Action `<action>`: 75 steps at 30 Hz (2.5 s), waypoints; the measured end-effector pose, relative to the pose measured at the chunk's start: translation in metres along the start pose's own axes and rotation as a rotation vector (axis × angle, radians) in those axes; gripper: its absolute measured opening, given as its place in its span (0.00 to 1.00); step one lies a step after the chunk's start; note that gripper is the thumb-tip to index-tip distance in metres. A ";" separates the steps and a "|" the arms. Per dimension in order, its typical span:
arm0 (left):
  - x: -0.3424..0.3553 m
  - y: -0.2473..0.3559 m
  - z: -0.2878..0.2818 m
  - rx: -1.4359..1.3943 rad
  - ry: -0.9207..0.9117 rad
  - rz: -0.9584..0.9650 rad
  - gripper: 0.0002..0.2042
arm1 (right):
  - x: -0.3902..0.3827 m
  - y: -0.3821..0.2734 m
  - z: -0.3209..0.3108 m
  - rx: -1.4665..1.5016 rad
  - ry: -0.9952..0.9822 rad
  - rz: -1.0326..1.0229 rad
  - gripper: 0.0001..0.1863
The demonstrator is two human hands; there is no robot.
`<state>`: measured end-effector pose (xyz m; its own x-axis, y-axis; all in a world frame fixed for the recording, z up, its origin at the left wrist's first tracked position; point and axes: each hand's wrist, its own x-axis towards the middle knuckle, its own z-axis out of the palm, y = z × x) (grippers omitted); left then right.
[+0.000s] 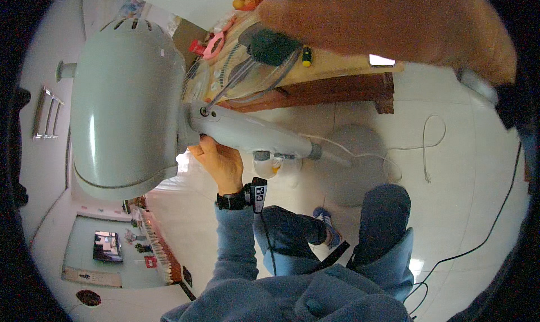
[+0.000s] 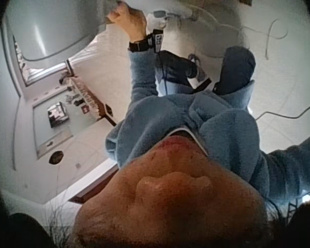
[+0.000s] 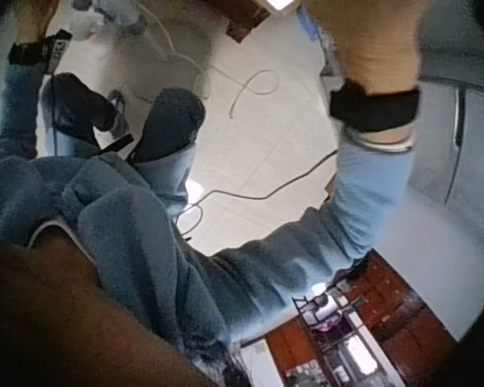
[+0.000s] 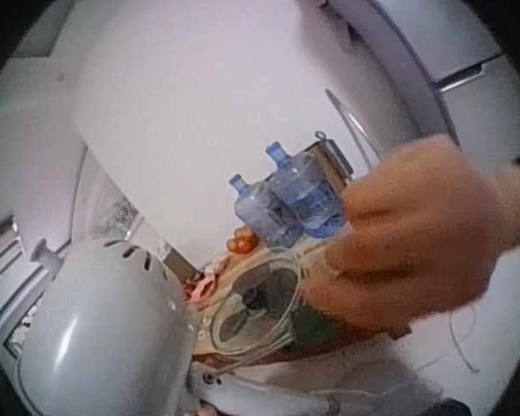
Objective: The person uses a screwdriver to remove screws from a standing fan's motor housing. They detach the housing, inspect the internal components, and then reattach the housing, securing it with the same screws.
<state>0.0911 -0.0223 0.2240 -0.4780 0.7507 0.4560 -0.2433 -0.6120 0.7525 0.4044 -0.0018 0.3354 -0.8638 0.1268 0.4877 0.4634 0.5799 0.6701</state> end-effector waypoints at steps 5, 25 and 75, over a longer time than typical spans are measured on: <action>0.001 0.001 -0.004 -0.086 -0.166 0.017 0.06 | 0.001 0.001 0.010 1.394 -0.635 0.855 0.25; 0.012 -0.005 -0.028 0.045 -0.382 -0.005 0.22 | 0.012 0.010 0.006 1.198 -0.601 0.938 0.15; 0.015 0.007 0.000 0.196 -0.349 0.071 0.35 | -0.035 -0.191 0.219 2.167 0.144 1.122 0.17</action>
<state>0.0816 -0.0155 0.2364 -0.1643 0.7680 0.6190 -0.0380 -0.6320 0.7740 0.3027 0.0591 0.0678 -0.4926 0.8511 0.1813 -0.2994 0.0299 -0.9537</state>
